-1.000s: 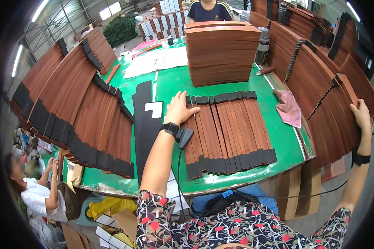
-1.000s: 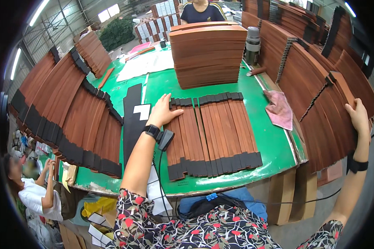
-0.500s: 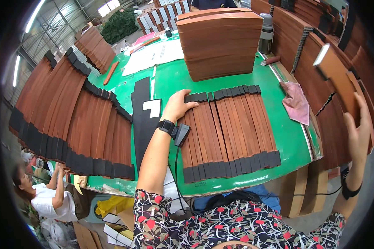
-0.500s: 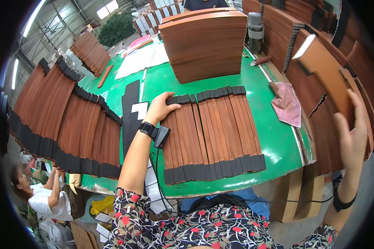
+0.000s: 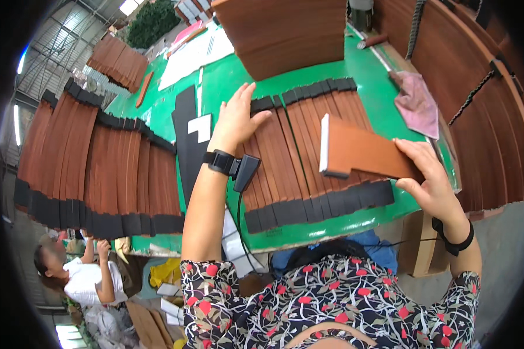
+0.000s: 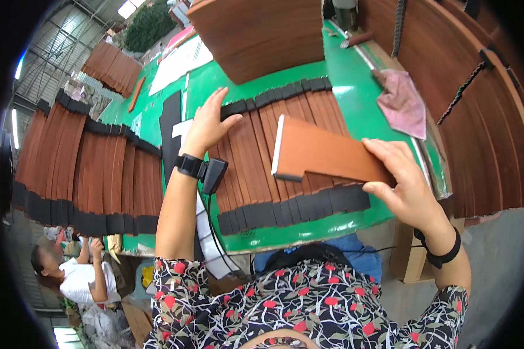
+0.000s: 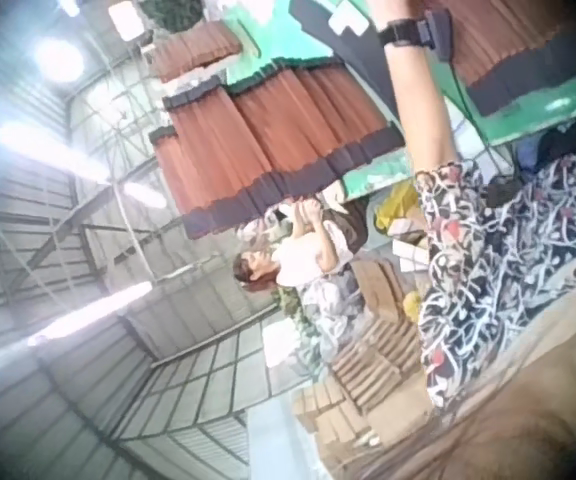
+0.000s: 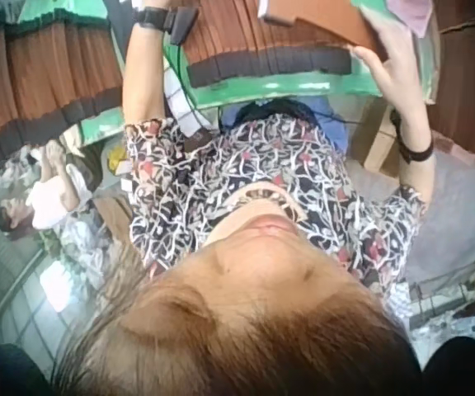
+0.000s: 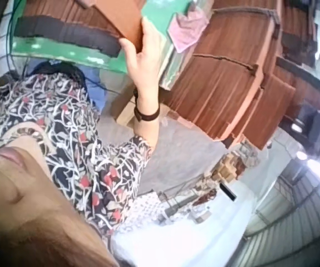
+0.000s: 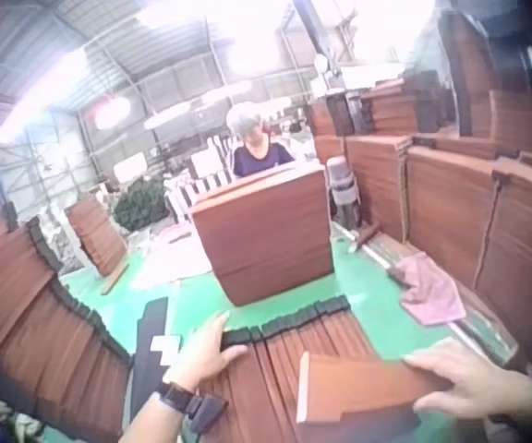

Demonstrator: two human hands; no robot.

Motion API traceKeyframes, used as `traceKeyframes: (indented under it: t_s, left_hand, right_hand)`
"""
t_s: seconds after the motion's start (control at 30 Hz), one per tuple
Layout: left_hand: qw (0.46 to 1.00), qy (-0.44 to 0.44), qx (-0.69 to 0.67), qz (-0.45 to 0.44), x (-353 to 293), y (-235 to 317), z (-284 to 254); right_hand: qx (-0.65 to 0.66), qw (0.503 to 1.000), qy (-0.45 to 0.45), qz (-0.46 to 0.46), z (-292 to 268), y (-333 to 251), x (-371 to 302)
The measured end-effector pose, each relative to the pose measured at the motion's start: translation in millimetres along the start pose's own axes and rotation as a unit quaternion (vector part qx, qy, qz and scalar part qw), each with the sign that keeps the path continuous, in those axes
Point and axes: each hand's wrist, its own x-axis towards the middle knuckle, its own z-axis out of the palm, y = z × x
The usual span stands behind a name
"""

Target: Applying adhesive strips to wooden slats and assembling them into larger panels in a warehouse setting.

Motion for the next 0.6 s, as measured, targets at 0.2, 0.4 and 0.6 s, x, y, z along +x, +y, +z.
traceKeyframes:
  t_s: [0.2, 0.4, 0.6]
  left_hand:
    - [0.976, 0.157, -0.143, -0.052, -113, 44, -30]
    - [0.896, 0.195, -0.326, -0.229, -254, 90, 14]
    - [0.798, 0.227, -0.515, -0.214, -285, 88, 79]
  right_hand:
    - [0.021, 0.995, 0.002, -0.097, 35, -9, 0]
    - [-0.063, 0.986, -0.073, -0.135, 70, -5, -3]
    - [-0.054, 0.987, -0.026, -0.150, 64, -22, 3]
